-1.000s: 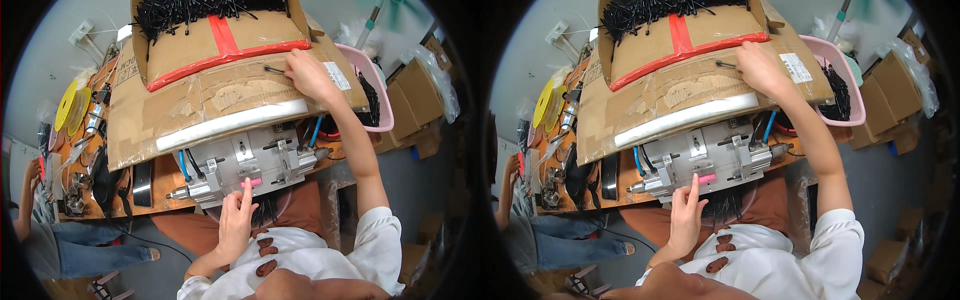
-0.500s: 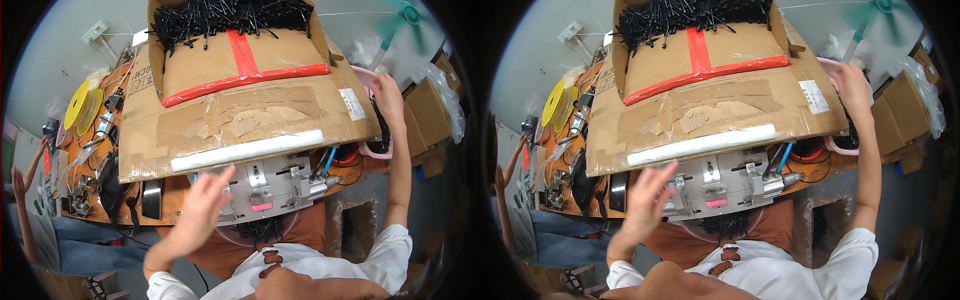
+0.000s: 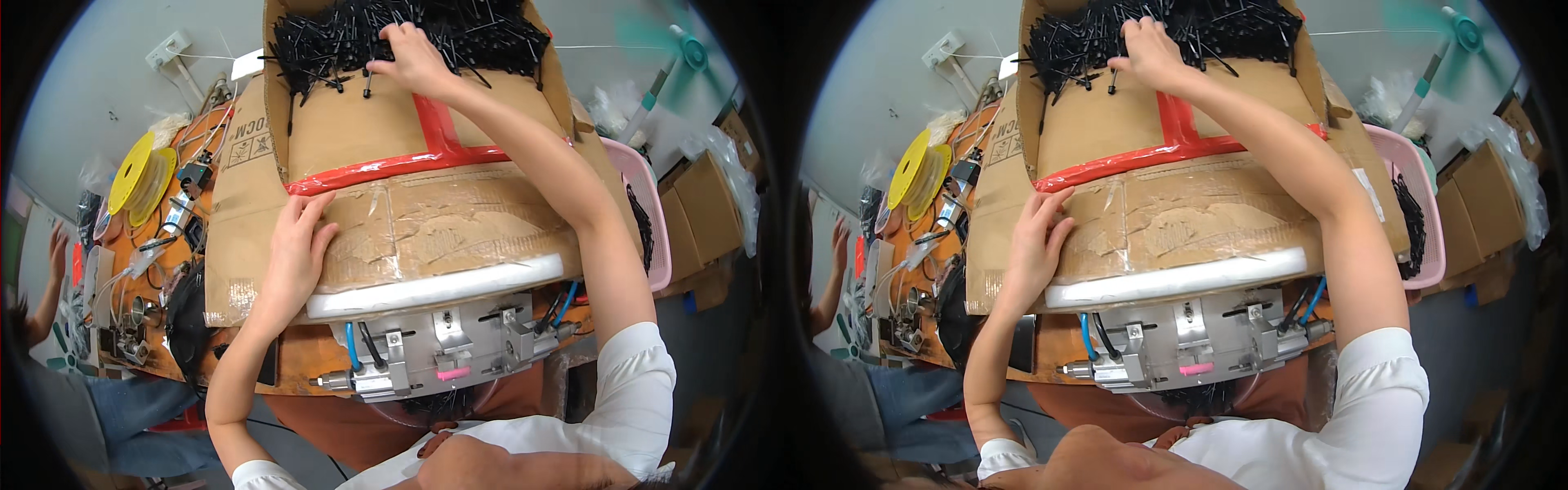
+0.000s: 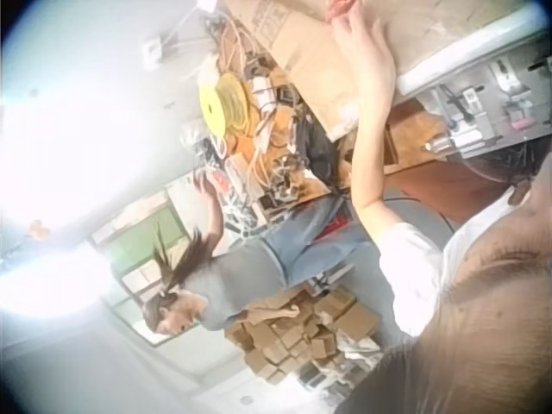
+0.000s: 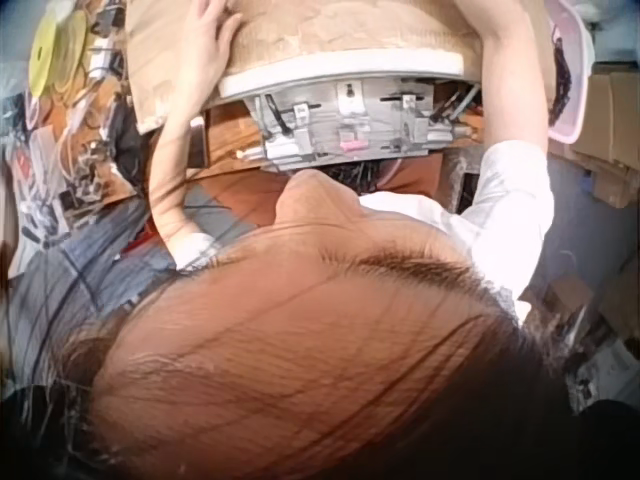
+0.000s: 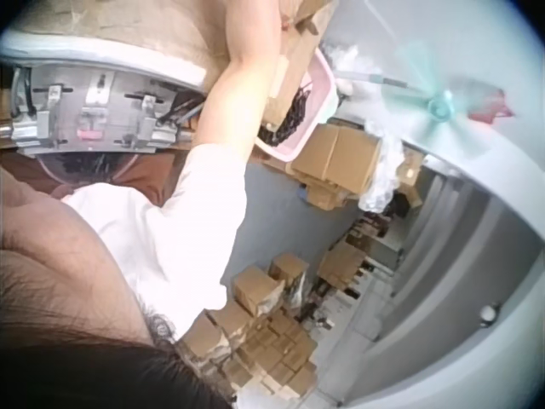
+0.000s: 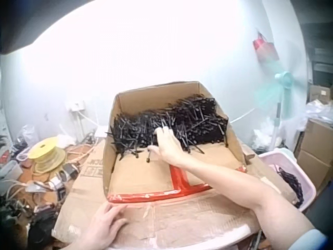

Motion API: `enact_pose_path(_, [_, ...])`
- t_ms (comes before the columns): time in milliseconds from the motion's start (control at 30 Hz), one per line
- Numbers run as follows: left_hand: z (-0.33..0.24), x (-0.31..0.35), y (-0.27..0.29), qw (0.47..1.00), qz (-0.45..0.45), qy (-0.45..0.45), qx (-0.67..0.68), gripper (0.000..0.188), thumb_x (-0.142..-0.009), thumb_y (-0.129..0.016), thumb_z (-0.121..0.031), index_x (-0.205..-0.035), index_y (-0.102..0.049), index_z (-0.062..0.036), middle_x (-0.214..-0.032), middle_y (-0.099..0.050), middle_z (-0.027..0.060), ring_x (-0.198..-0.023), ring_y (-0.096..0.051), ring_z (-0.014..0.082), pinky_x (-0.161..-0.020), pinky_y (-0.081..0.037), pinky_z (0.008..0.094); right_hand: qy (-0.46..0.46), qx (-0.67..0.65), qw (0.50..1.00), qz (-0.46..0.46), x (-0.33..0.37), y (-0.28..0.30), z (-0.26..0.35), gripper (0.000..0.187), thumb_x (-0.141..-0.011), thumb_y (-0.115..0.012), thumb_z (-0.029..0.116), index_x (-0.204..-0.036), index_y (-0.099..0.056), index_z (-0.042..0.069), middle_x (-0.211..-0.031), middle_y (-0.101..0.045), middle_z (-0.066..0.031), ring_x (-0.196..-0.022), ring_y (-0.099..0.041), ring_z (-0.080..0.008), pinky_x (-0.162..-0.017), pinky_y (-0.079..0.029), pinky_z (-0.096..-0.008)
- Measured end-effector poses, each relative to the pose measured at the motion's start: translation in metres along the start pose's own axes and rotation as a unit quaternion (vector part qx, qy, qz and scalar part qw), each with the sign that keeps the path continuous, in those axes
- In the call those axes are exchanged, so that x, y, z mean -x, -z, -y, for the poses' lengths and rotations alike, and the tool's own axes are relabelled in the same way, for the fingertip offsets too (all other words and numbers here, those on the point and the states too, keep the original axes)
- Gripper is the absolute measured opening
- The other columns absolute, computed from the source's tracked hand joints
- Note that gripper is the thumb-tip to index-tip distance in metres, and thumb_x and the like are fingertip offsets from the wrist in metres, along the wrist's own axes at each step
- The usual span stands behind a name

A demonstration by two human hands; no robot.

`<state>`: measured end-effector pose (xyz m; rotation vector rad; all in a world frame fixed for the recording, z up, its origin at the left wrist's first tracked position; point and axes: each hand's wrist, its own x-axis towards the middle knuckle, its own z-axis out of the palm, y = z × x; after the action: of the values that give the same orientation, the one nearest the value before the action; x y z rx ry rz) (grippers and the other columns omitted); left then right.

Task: The person picks up a cable tie from a cardboard box, places it into a machine, and presses a button. They repeat this process, occasionally moving ties aside in the box, while the processed ties fall into a container below.

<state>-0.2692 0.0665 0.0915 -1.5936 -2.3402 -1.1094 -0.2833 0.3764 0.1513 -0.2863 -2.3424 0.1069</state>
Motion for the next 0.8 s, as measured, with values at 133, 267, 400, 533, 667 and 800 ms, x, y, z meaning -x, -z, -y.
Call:
enact_pose_path(133, [0.008, -0.009, 0.003, 1.000, -0.008, -0.023, -0.002, 0.037, -0.087, -0.060, -0.002, -0.124, -0.056, -0.0052, -0.096, -0.052, 0.0100, -0.074, -0.052, 0.0174, -0.070, -0.046, 0.0269, -0.002, -0.009, 1.000, -0.022, -0.039, 0.002, -0.041, 0.069, -0.080, -0.067, 0.051, -0.124, -0.053, -0.001, -0.121, -0.054, -0.0252, -0.115, -0.051, -0.0389, -0.096, -0.043, -0.0433])
enact_pose_path(267, [0.015, -0.042, 0.009, 0.999, -0.018, -0.025, -0.014, 0.032, -0.090, -0.057, -0.006, -0.121, -0.056, -0.0021, -0.091, -0.052, 0.0078, -0.070, -0.049, 0.0153, -0.066, -0.043, 0.0268, 0.016, 0.046, 0.989, -0.139, -0.026, 0.080, -0.043, 0.031, -0.082, -0.067, 0.026, -0.096, -0.058, 0.001, -0.095, -0.061, -0.0210, -0.094, -0.058, -0.0362, -0.081, -0.047, -0.0437])
enact_pose_path(400, [-0.003, -0.093, -0.006, 0.998, 0.006, -0.036, 0.041, 0.028, -0.092, -0.056, -0.012, -0.118, -0.057, -0.0016, -0.088, -0.053, 0.0073, -0.069, -0.049, 0.0147, -0.065, -0.043, 0.0274, 0.007, 0.114, 0.980, -0.165, -0.007, 0.133, -0.114, 0.022, -0.083, -0.065, 0.020, -0.088, -0.059, 0.000, -0.087, -0.062, -0.0226, -0.087, -0.060, -0.0393, -0.077, -0.048, -0.0447])
enact_pose_path(533, [-0.015, -0.156, -0.053, 0.996, 0.018, -0.061, 0.070, 0.028, -0.092, -0.058, -0.016, -0.116, -0.058, -0.0016, -0.089, -0.056, 0.0089, -0.073, -0.053, 0.0159, -0.068, -0.045, 0.0278, -0.086, 0.132, 0.984, -0.085, 0.008, 0.136, -0.165, 0.027, -0.085, -0.063, 0.025, -0.091, -0.060, -0.001, -0.089, -0.063, -0.0242, -0.089, -0.060, -0.0403, -0.078, -0.049, -0.0459])
enact_pose_path(667, [-0.021, -0.223, -0.089, 0.988, -0.075, -0.135, -0.010, 0.031, -0.092, -0.057, -0.022, -0.114, -0.058, 0.0011, -0.097, -0.059, 0.0162, -0.084, -0.058, 0.0263, -0.077, -0.047, 0.0347, -0.094, 0.170, 0.979, -0.061, 0.004, 0.109, -0.158, 0.041, -0.089, -0.060, 0.035, -0.098, -0.058, -0.005, -0.090, -0.062, -0.0279, -0.092, -0.059, -0.0443, -0.081, -0.049, -0.0483])
enact_pose_path(800, [-0.043, -0.273, -0.117, 0.964, -0.148, -0.193, -0.104, 0.037, -0.093, -0.056, -0.027, -0.113, -0.057, 0.0043, -0.106, -0.057, 0.0225, -0.102, -0.051, 0.0398, -0.088, -0.045, 0.0444, -0.139, 0.220, 0.962, -0.083, -0.009, 0.091, -0.152, 0.047, -0.090, -0.056, 0.041, -0.101, -0.061, -0.004, -0.098, -0.063, -0.0244, -0.101, -0.058, -0.0388, -0.085, -0.048, -0.0475])
